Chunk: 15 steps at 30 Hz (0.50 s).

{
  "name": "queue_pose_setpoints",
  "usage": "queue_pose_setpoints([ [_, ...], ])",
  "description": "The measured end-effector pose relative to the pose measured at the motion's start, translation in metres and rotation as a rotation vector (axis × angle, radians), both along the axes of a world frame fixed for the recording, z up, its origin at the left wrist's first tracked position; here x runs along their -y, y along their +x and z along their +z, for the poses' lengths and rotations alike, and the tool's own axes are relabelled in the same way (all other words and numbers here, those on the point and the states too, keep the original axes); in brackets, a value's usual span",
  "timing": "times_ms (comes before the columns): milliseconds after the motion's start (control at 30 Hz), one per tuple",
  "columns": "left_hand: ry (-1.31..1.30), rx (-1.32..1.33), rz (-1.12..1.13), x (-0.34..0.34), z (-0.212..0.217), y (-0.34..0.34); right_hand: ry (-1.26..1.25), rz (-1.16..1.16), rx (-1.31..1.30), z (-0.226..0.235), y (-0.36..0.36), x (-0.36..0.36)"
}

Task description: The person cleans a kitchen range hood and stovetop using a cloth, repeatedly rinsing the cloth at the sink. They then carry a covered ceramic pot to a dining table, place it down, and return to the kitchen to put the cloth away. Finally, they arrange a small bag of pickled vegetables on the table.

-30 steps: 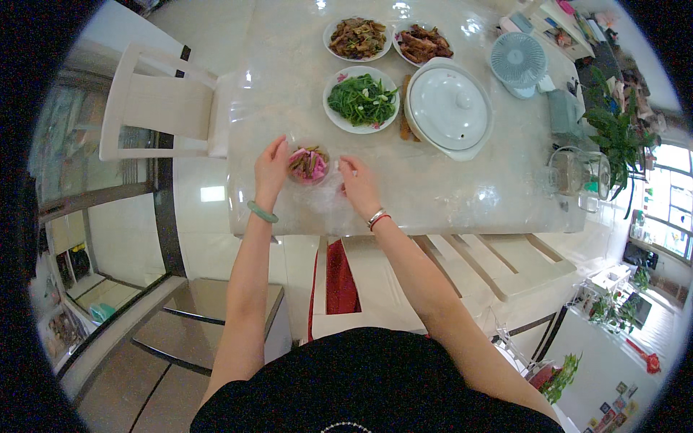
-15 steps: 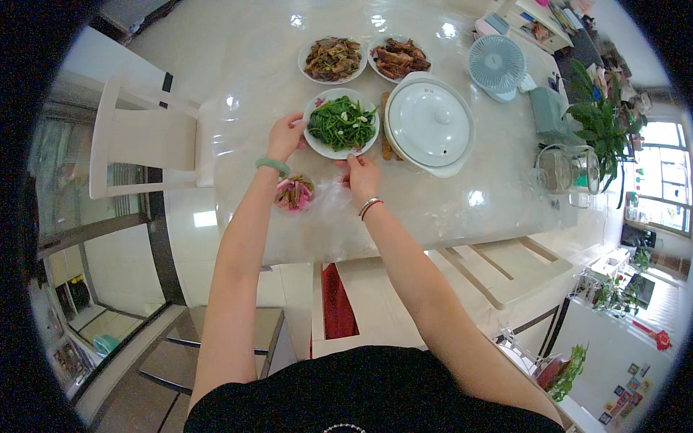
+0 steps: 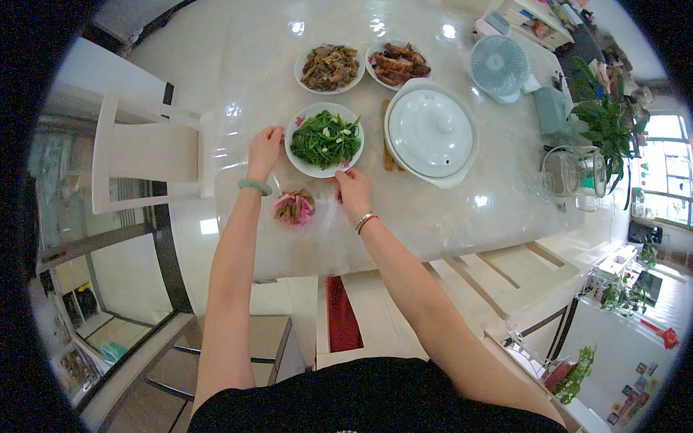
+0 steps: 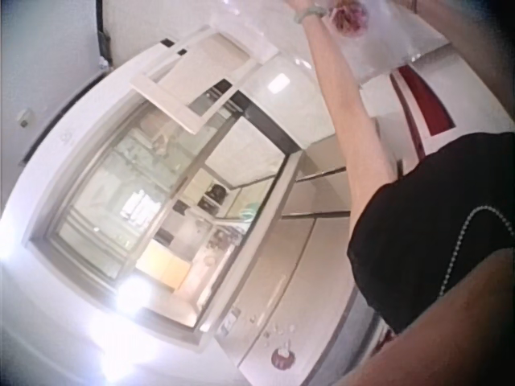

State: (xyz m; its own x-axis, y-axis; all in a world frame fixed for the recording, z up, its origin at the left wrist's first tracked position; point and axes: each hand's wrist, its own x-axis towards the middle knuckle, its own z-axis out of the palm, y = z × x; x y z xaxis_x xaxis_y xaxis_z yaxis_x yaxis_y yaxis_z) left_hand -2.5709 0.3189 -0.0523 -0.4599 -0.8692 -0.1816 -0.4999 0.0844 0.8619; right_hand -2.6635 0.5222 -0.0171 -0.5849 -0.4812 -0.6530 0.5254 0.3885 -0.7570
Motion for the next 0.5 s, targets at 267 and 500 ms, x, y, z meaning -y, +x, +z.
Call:
queue_pose_setpoints([
  [267,0.536,-0.253,-0.04,0.058,-0.013,-0.099,0.038,0.095,-0.075,0.001,-0.016,0.003],
  [500,0.737,-0.406,0.144,0.068,-0.021,-0.128,0.05,0.1,-0.024,-0.006,-0.027,0.006],
])
